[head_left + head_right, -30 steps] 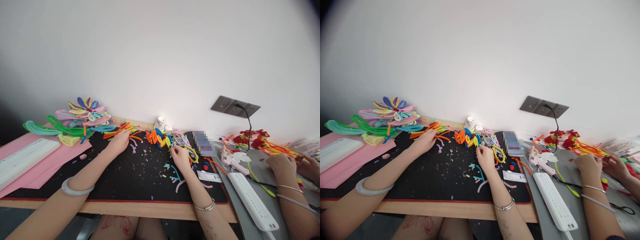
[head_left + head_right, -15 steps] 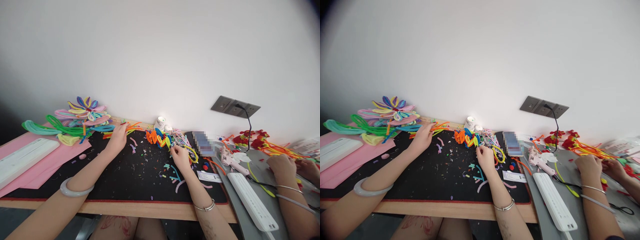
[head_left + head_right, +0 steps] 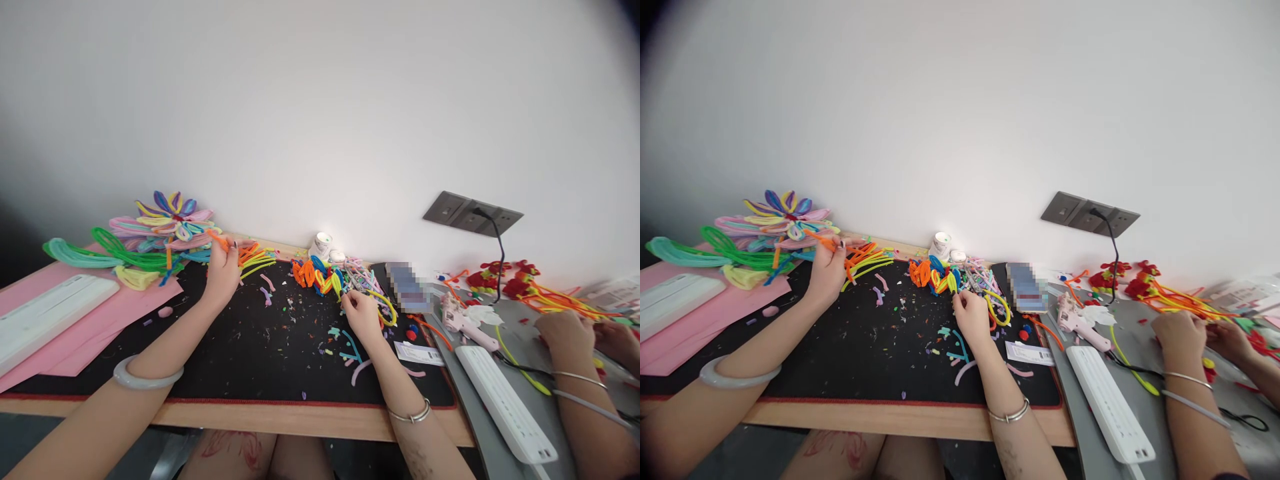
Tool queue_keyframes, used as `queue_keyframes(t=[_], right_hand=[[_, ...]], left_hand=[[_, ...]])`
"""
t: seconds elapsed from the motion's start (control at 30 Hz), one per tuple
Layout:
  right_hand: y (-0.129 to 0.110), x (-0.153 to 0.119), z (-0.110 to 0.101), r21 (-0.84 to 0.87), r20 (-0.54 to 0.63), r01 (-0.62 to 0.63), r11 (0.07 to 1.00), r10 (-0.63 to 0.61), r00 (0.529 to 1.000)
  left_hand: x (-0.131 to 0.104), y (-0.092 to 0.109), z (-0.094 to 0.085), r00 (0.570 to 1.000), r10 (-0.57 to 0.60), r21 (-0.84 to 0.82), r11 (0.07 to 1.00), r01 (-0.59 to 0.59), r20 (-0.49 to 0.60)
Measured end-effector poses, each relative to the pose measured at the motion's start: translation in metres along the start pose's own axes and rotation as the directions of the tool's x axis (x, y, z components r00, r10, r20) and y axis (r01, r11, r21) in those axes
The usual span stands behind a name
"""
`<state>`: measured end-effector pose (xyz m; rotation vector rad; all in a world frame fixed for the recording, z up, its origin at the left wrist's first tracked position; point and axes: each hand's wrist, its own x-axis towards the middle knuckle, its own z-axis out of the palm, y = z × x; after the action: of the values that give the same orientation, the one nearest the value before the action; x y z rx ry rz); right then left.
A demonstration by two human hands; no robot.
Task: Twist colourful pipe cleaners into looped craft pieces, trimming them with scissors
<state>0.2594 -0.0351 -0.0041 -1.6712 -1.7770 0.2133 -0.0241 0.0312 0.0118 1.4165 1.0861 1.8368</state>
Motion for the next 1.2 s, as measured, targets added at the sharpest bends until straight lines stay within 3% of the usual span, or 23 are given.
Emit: queue_keyframes(t=[0.07,0.13,0.2,0.23,0.3,0.37,0.5,0.6,0.7,0.8,1.0,1.2], right_hand=[[-0.001,0.0,-0.001,0.01,-0.006,0.001,1.0,-0.001,1.0],[-0.003,0.0,-0.002,0.018,-0.03,0.004,1.0,-0.004,1.0],[-0.007,0.0,-0.005,0.038,-0.064,0.017,0.999,-0.015,0.998],[-0.01,-0.001,-0.006,0.058,-0.079,0.027,0.998,-0.022,0.997],[-0.016,-0.003,-0.007,0.142,-0.078,0.049,0.989,-0.038,0.996],[-0.022,-0.006,-0.006,0.287,-0.016,0.052,0.957,-0.05,0.999],[-0.033,-0.011,-0.001,0.564,0.162,-0.03,0.826,-0.075,0.984],[-0.042,-0.011,0.005,0.69,0.254,-0.122,0.713,-0.081,0.964],[-0.05,-0.006,0.01,0.739,0.287,-0.208,0.641,-0.02,0.958],[-0.056,-0.001,0.014,0.728,0.303,-0.262,0.633,0.044,0.952],[-0.059,0.001,0.023,0.708,0.39,-0.333,0.622,0.048,0.919],[-0.059,-0.003,0.029,0.772,0.385,-0.344,0.534,0.037,0.922]], left_hand=[[0.001,0.001,0.001,1.0,-0.02,-0.118,0.993,0.02,0.002],[0.0,0.004,0.003,0.995,-0.069,-0.243,0.966,0.086,0.077],[-0.004,0.009,0.005,0.961,-0.144,-0.323,0.921,0.217,0.235],[-0.007,0.011,0.006,0.918,-0.204,-0.32,0.893,0.317,0.339],[-0.015,0.017,0.01,0.775,-0.34,-0.216,0.831,0.512,0.533],[-0.025,0.023,0.014,0.597,-0.431,-0.091,0.756,0.649,0.677],[-0.042,0.029,0.02,0.259,-0.491,0.147,0.644,0.751,0.832],[-0.049,0.029,0.022,0.105,-0.504,0.278,0.624,0.731,0.857],[-0.053,0.026,0.023,0.037,-0.516,0.358,0.643,0.677,0.856],[-0.053,0.024,0.023,0.034,-0.53,0.387,0.661,0.642,0.847],[-0.053,0.023,0.025,0.038,-0.523,0.401,0.695,0.597,0.852],[-0.053,0.027,0.027,-0.029,-0.575,0.489,0.666,0.563,0.818]])
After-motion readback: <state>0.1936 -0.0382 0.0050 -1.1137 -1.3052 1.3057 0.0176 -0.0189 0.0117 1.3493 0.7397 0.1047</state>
